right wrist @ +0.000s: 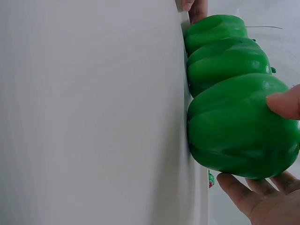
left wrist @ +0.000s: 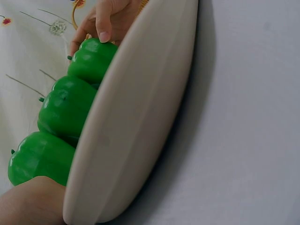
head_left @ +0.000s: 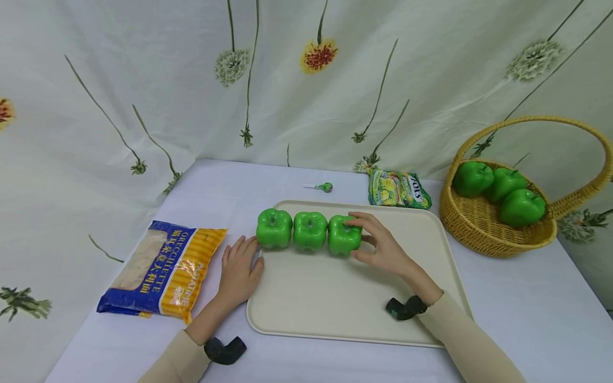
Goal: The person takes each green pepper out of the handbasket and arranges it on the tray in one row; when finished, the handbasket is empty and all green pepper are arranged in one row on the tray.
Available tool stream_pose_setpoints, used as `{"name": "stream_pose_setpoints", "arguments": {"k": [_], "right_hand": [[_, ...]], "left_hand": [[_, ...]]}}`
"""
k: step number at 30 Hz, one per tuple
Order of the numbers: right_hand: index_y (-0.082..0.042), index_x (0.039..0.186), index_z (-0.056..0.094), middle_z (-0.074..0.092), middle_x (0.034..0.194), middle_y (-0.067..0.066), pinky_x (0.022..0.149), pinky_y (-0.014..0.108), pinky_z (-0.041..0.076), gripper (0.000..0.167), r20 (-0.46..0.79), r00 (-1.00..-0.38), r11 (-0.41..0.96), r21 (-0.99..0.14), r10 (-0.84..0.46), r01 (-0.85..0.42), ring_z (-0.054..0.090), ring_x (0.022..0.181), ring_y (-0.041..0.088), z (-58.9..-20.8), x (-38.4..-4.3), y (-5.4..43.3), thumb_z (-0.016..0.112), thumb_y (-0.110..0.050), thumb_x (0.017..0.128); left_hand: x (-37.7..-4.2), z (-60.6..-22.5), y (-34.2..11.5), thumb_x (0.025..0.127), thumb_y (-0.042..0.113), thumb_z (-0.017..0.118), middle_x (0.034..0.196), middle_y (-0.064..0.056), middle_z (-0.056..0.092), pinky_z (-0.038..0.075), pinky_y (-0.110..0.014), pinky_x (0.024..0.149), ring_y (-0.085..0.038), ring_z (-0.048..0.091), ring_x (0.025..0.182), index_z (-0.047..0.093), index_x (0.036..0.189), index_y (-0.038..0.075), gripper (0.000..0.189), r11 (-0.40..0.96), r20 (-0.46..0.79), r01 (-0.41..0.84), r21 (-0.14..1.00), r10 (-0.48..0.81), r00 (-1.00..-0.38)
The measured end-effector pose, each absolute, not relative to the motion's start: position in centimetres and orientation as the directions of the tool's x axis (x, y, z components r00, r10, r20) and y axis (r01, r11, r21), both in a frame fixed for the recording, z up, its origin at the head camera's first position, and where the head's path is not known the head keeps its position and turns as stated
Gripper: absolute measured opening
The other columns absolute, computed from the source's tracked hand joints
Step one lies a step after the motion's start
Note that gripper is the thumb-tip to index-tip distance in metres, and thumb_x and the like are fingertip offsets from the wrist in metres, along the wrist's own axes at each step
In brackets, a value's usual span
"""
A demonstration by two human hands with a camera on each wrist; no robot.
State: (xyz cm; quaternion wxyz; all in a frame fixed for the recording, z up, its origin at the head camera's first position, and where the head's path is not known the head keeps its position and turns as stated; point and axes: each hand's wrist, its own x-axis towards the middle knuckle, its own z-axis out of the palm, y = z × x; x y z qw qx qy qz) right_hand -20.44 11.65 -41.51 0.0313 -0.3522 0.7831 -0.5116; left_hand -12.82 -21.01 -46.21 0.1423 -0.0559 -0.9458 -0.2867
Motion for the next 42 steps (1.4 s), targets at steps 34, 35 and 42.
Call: {"name": "stream_pose_setpoints", "arguments": {"k": [34, 35, 42], "right_hand": [[-0.004, 0.143, 0.041, 0.035, 0.150, 0.023, 0.096, 0.053, 0.051, 0.074, 0.293, -0.765, 0.272, -0.812, -0.574, -0.516, 0.040, 0.136, 0.040, -41.66, -20.48, 11.59, 0.073, 0.008, 0.077], [-0.004, 0.143, 0.041, 0.035, 0.150, 0.023, 0.096, 0.053, 0.051, 0.075, 0.289, -0.766, 0.274, -0.814, -0.574, -0.512, 0.040, 0.136, 0.039, -41.65, -20.48, 11.59, 0.073, 0.008, 0.077], [-0.006, 0.144, 0.040, 0.035, 0.150, 0.021, 0.097, 0.053, 0.050, 0.076, 0.280, -0.774, 0.288, -0.813, -0.568, -0.506, 0.040, 0.136, 0.038, -41.65, -20.53, 11.62, 0.072, 0.008, 0.077]], "left_hand": [[-12.70, -46.19, -20.95, 0.094, 0.011, 0.051, 0.144, -0.024, 0.047, 0.005, -0.067, 0.114, -0.046, 0.026, 0.142, 0.052, 0.135, -0.005, 0.044, 0.826, 0.270, 0.169, 0.538, 0.022, -0.963], [-12.71, -46.19, -20.97, 0.094, 0.011, 0.051, 0.144, -0.024, 0.047, 0.005, -0.067, 0.114, -0.046, 0.025, 0.143, 0.052, 0.135, -0.005, 0.044, 0.825, 0.266, 0.167, 0.540, 0.021, -0.964], [-12.82, -46.16, -20.96, 0.093, 0.011, 0.051, 0.144, -0.024, 0.047, 0.006, -0.066, 0.115, -0.045, 0.026, 0.143, 0.052, 0.135, -0.005, 0.044, 0.830, 0.271, 0.165, 0.533, 0.017, -0.962]]}}
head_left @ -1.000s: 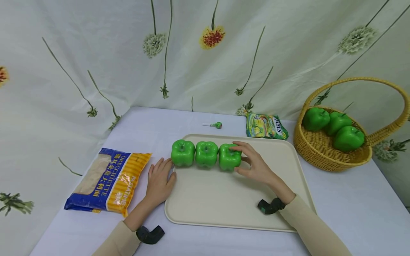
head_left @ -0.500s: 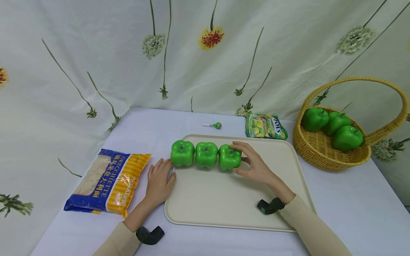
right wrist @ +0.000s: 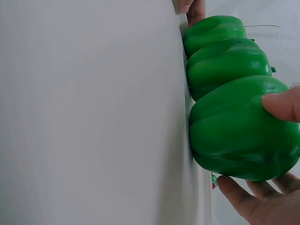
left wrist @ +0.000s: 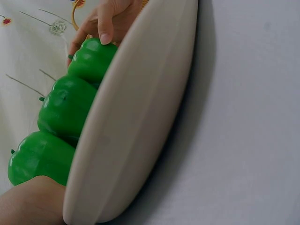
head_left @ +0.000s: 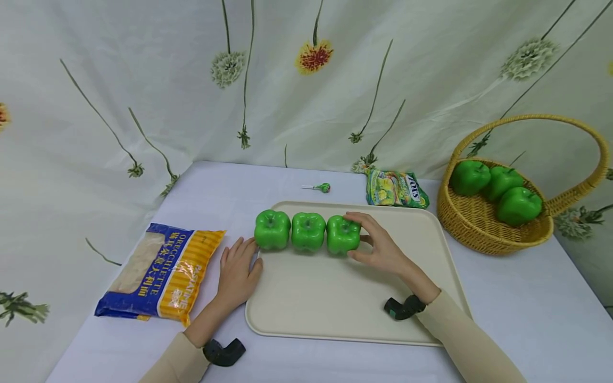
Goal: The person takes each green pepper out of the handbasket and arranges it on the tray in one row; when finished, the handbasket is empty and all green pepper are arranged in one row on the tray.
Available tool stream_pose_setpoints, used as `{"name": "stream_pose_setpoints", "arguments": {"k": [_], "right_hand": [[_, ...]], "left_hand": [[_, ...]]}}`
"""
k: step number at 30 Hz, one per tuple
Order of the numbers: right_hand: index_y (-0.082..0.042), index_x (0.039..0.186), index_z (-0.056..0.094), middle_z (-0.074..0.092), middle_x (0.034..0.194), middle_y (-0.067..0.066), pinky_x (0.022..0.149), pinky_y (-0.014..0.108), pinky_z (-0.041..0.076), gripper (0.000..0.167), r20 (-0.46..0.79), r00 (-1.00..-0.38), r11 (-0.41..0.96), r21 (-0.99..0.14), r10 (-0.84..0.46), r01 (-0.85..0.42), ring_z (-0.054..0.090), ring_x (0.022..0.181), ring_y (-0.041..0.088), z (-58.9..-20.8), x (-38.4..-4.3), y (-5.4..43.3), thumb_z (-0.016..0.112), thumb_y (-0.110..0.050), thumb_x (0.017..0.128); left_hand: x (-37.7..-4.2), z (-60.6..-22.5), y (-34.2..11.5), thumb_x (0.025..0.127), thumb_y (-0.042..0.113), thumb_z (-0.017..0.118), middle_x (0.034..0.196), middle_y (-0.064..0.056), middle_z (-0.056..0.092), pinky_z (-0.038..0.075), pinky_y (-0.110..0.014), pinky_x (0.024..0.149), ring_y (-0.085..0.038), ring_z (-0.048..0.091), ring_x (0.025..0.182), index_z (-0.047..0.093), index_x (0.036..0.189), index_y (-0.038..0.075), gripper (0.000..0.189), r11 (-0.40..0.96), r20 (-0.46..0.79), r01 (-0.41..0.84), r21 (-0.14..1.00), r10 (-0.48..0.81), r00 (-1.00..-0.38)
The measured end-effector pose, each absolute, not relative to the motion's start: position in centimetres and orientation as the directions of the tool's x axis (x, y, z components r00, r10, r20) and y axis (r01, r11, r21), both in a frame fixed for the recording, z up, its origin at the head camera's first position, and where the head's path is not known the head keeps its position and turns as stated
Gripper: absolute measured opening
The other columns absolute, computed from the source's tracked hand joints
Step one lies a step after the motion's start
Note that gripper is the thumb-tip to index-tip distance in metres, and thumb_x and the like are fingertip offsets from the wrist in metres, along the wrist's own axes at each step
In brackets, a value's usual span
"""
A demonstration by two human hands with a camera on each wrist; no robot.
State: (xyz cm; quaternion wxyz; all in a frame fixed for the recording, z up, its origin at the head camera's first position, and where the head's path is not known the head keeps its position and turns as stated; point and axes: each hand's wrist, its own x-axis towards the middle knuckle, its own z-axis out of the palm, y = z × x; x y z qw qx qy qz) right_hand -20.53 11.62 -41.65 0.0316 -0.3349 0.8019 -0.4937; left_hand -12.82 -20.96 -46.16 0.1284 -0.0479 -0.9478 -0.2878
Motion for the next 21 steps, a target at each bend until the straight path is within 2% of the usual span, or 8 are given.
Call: {"name": "stream_pose_setpoints", "arguments": {"k": [6, 12, 21], "right_hand": [[-0.005, 0.145, 0.038, 0.036, 0.150, 0.018, 0.097, 0.053, 0.050, 0.078, 0.286, -0.773, 0.287, -0.811, -0.566, -0.510, 0.040, 0.135, 0.038, -41.72, -20.55, 11.62, 0.073, 0.009, 0.077], [-0.003, 0.146, 0.036, 0.036, 0.150, 0.018, 0.098, 0.053, 0.050, 0.079, 0.285, -0.771, 0.279, -0.815, -0.570, -0.508, 0.040, 0.135, 0.038, -41.84, -20.54, 11.65, 0.073, 0.009, 0.077], [-0.004, 0.148, 0.034, 0.035, 0.150, 0.018, 0.100, 0.053, 0.048, 0.082, 0.277, -0.774, 0.304, -0.805, -0.569, -0.511, 0.039, 0.137, 0.037, -41.54, -20.48, 11.71, 0.076, 0.004, 0.077]], "left_hand": [[-12.90, -46.23, -20.83, 0.092, 0.010, 0.051, 0.142, -0.025, 0.049, 0.008, -0.067, 0.113, -0.047, 0.028, 0.140, 0.053, 0.133, -0.006, 0.043, 0.826, 0.308, 0.191, 0.530, 0.022, -0.951], [-12.85, -46.28, -20.95, 0.093, 0.011, 0.051, 0.143, -0.023, 0.049, 0.006, -0.067, 0.114, -0.046, 0.027, 0.142, 0.053, 0.133, -0.005, 0.043, 0.824, 0.289, 0.182, 0.537, 0.023, -0.957], [-12.85, -46.56, -21.00, 0.092, 0.009, 0.052, 0.141, -0.025, 0.050, 0.008, -0.068, 0.112, -0.048, 0.029, 0.140, 0.054, 0.131, -0.006, 0.042, 0.827, 0.322, 0.201, 0.525, 0.026, -0.946]]}}
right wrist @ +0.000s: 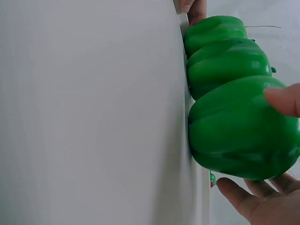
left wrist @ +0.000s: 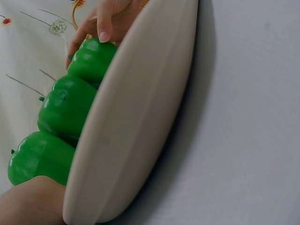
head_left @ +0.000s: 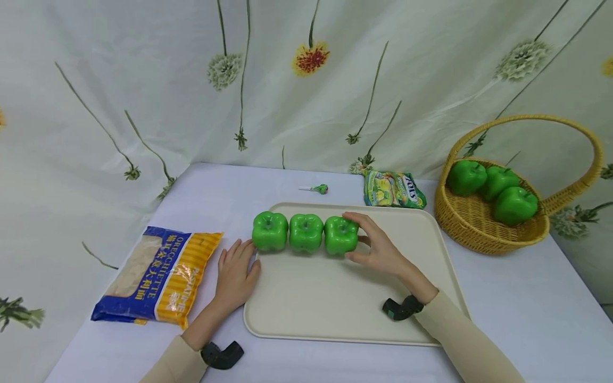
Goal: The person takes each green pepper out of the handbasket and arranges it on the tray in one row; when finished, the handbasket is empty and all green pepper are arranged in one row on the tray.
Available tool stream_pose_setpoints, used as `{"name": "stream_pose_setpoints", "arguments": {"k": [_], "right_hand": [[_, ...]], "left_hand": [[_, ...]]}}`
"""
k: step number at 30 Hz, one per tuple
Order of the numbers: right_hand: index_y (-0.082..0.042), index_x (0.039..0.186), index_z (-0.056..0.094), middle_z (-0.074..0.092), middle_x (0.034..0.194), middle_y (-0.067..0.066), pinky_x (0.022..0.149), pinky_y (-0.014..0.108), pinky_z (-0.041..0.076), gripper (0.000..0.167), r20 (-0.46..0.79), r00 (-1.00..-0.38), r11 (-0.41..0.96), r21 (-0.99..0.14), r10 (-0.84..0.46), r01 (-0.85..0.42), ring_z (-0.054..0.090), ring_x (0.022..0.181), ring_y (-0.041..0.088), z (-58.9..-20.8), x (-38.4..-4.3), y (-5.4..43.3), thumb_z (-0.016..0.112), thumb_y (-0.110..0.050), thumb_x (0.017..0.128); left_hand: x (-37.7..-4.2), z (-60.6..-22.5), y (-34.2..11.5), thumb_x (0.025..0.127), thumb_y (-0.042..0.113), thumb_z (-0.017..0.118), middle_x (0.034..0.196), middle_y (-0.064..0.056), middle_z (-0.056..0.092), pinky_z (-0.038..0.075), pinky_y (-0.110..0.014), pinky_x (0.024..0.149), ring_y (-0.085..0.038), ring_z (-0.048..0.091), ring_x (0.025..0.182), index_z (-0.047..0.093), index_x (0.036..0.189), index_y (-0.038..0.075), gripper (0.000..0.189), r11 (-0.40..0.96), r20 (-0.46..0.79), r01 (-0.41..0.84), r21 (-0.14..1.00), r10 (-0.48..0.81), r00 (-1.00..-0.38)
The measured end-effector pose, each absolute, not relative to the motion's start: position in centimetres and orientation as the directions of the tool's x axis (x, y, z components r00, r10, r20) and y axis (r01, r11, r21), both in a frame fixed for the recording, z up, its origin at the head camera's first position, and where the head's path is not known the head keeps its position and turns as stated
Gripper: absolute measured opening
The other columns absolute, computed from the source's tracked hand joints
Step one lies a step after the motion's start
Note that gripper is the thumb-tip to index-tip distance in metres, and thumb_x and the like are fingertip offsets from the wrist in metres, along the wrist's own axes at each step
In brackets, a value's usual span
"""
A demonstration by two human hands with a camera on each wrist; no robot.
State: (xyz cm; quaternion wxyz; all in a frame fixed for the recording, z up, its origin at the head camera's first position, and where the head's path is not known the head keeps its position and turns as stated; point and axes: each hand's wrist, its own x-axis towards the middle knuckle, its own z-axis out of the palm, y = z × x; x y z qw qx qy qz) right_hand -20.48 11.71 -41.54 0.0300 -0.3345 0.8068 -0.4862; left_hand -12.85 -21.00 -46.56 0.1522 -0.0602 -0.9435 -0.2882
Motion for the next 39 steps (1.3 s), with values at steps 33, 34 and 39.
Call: {"name": "stream_pose_setpoints", "arguments": {"k": [33, 34, 39], "right_hand": [[-0.017, 0.155, 0.022, 0.024, 0.160, 0.008, 0.120, 0.034, 0.026, 0.078, 0.286, -0.884, 0.605, -0.797, 0.369, -0.006, 0.024, 0.148, 0.019, -33.6, -22.0, 34.1, 0.065, -0.030, 0.091], [-0.019, 0.155, 0.022, 0.023, 0.160, 0.005, 0.120, 0.033, 0.024, 0.078, 0.277, -0.870, 0.588, -0.808, 0.407, 0.017, 0.023, 0.148, 0.017, -33.4, -22.2, 34.5, 0.065, -0.031, 0.091], [-0.028, 0.155, 0.019, 0.019, 0.160, -0.009, 0.120, 0.029, 0.020, 0.080, 0.198, -0.823, 0.501, -0.857, 0.532, 0.118, 0.017, 0.148, 0.009, -33.4, -23.1, 35.9, 0.064, -0.039, 0.090]], "left_hand": [[-12.9, -46.6, -21.2, 0.092, 0.010, 0.052, 0.141, -0.025, 0.049, 0.007, -0.068, 0.113, -0.047, 0.028, 0.141, 0.054, 0.131, -0.006, 0.042, 0.825, 0.299, 0.185, 0.534, 0.020, -0.954], [-12.9, -46.6, -21.2, 0.093, 0.010, 0.052, 0.141, -0.025, 0.049, 0.007, -0.068, 0.113, -0.047, 0.028, 0.141, 0.054, 0.131, -0.006, 0.042, 0.825, 0.299, 0.185, 0.534, 0.021, -0.954], [-12.9, -46.5, -21.0, 0.093, 0.009, 0.052, 0.142, -0.025, 0.049, 0.007, -0.068, 0.113, -0.047, 0.028, 0.141, 0.054, 0.131, -0.006, 0.041, 0.824, 0.300, 0.189, 0.534, 0.024, -0.954]]}}
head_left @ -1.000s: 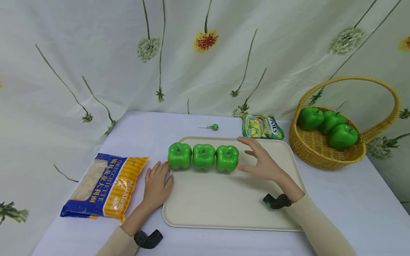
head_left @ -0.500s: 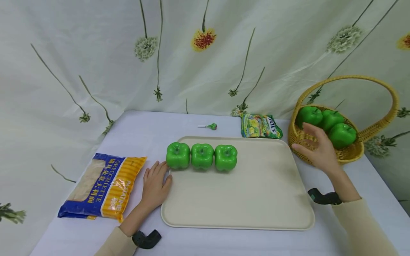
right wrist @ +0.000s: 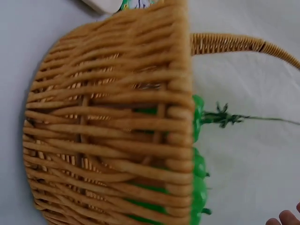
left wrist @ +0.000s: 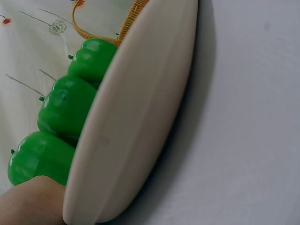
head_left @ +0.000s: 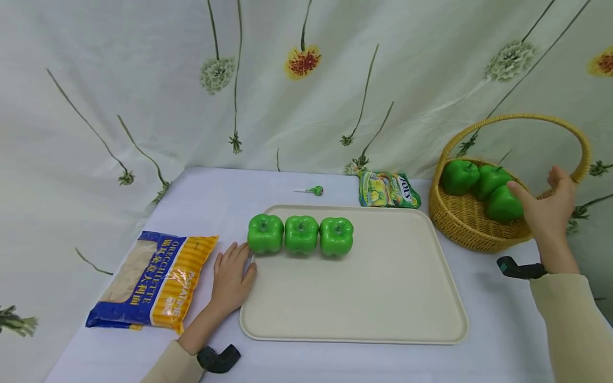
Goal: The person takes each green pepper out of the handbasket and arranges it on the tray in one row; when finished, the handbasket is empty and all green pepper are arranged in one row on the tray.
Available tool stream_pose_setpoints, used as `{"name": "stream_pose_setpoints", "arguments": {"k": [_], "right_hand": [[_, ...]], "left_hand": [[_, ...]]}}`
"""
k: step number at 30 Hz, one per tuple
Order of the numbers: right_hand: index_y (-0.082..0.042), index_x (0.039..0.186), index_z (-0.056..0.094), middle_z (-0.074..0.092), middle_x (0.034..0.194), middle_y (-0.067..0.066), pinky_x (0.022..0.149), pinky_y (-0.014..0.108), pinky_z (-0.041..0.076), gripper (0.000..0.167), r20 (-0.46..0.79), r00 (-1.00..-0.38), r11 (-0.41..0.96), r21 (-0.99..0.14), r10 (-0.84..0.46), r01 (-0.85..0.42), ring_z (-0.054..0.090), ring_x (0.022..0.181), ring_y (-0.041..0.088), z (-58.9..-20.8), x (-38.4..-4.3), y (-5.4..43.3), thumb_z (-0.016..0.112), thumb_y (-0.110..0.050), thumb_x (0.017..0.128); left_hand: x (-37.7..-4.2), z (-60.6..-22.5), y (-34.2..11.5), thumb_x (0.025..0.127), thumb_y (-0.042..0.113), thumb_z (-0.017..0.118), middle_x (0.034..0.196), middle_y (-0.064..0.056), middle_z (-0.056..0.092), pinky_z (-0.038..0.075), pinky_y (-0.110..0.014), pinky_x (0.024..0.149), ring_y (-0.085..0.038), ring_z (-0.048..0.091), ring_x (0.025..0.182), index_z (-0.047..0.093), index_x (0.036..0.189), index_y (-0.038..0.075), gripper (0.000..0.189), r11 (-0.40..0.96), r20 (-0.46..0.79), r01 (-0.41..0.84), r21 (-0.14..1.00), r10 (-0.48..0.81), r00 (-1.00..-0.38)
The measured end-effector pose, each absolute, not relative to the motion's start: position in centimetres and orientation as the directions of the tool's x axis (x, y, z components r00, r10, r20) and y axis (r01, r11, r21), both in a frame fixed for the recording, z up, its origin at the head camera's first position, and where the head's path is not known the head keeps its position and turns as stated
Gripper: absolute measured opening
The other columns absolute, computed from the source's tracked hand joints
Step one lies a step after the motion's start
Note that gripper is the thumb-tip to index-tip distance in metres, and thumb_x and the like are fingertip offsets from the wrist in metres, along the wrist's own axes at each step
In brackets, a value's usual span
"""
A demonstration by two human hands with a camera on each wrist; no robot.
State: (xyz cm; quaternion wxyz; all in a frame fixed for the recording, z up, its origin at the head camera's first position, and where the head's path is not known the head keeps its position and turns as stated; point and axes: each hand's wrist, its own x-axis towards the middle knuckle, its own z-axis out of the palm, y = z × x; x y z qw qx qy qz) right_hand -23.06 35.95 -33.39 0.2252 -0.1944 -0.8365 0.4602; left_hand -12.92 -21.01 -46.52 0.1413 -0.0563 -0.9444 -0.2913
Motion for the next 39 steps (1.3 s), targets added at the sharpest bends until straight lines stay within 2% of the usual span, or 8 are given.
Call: {"name": "stream_pose_setpoints", "arguments": {"k": [3, 10, 17, 24, 31, 39], "right_hand": [[-0.028, 0.155, 0.019, 0.018, 0.160, -0.009, 0.121, 0.030, 0.018, 0.082, 0.155, -0.805, 0.474, -0.864, 0.572, 0.170, 0.017, 0.148, 0.010, -34.0, -23.7, 36.5, 0.064, -0.044, 0.088], [-0.020, 0.157, 0.015, 0.014, 0.162, 0.006, 0.123, 0.039, 0.016, 0.086, 0.099, -0.794, 0.480, -0.838, 0.600, 0.258, 0.015, 0.150, 0.022, -35.7, -25.0, 37.5, 0.060, -0.048, 0.089], [-0.011, 0.157, 0.015, 0.015, 0.161, 0.013, 0.122, 0.044, 0.018, 0.085, 0.095, -0.805, 0.517, -0.809, 0.585, 0.281, 0.016, 0.148, 0.030, -36.8, -25.5, 37.5, 0.058, -0.044, 0.091], [-0.005, 0.157, 0.010, 0.008, 0.162, 0.019, 0.121, 0.051, 0.018, 0.088, 0.056, -0.822, 0.544, -0.774, 0.566, 0.322, 0.013, 0.149, 0.037, -37.1, -25.9, 37.4, 0.056, -0.044, 0.093], [-0.002, 0.156, 0.012, 0.010, 0.160, 0.023, 0.119, 0.055, 0.019, 0.085, 0.076, -0.829, 0.580, -0.750, 0.554, 0.319, 0.013, 0.148, 0.041, -37.3, -26.1, 37.7, 0.055, -0.042, 0.094], [0.003, 0.154, 0.016, 0.009, 0.160, 0.027, 0.119, 0.057, 0.018, 0.081, 0.045, -0.848, 0.601, -0.726, 0.527, 0.335, 0.012, 0.147, 0.045, -37.4, -26.1, 37.8, 0.053, -0.039, 0.095]], "left_hand": [[-12.9, -46.5, -21.0, 0.092, 0.008, 0.052, 0.141, -0.025, 0.050, 0.008, -0.068, 0.113, -0.048, 0.029, 0.140, 0.054, 0.130, -0.006, 0.041, 0.824, 0.311, 0.194, 0.533, 0.023, -0.950], [-12.8, -46.5, -20.9, 0.092, 0.009, 0.053, 0.141, -0.026, 0.050, 0.008, -0.069, 0.112, -0.048, 0.029, 0.140, 0.055, 0.130, -0.006, 0.041, 0.825, 0.316, 0.194, 0.531, 0.019, -0.949], [-12.8, -46.5, -21.0, 0.092, 0.009, 0.053, 0.141, -0.025, 0.050, 0.008, -0.068, 0.112, -0.048, 0.030, 0.139, 0.055, 0.130, -0.006, 0.041, 0.828, 0.311, 0.187, 0.529, 0.016, -0.950], [-12.8, -46.4, -20.9, 0.092, 0.009, 0.053, 0.140, -0.025, 0.050, 0.010, -0.068, 0.112, -0.048, 0.030, 0.139, 0.055, 0.129, -0.006, 0.041, 0.832, 0.317, 0.192, 0.520, 0.021, -0.948], [-12.9, -46.1, -21.0, 0.093, 0.010, 0.051, 0.142, -0.025, 0.049, 0.007, -0.067, 0.113, -0.047, 0.028, 0.140, 0.054, 0.131, -0.006, 0.041, 0.832, 0.300, 0.184, 0.524, 0.022, -0.954], [-12.8, -46.4, -21.0, 0.093, 0.011, 0.052, 0.143, -0.025, 0.048, 0.006, -0.067, 0.114, -0.047, 0.027, 0.141, 0.053, 0.132, -0.006, 0.042, 0.835, 0.276, 0.167, 0.524, 0.019, -0.961]]}}
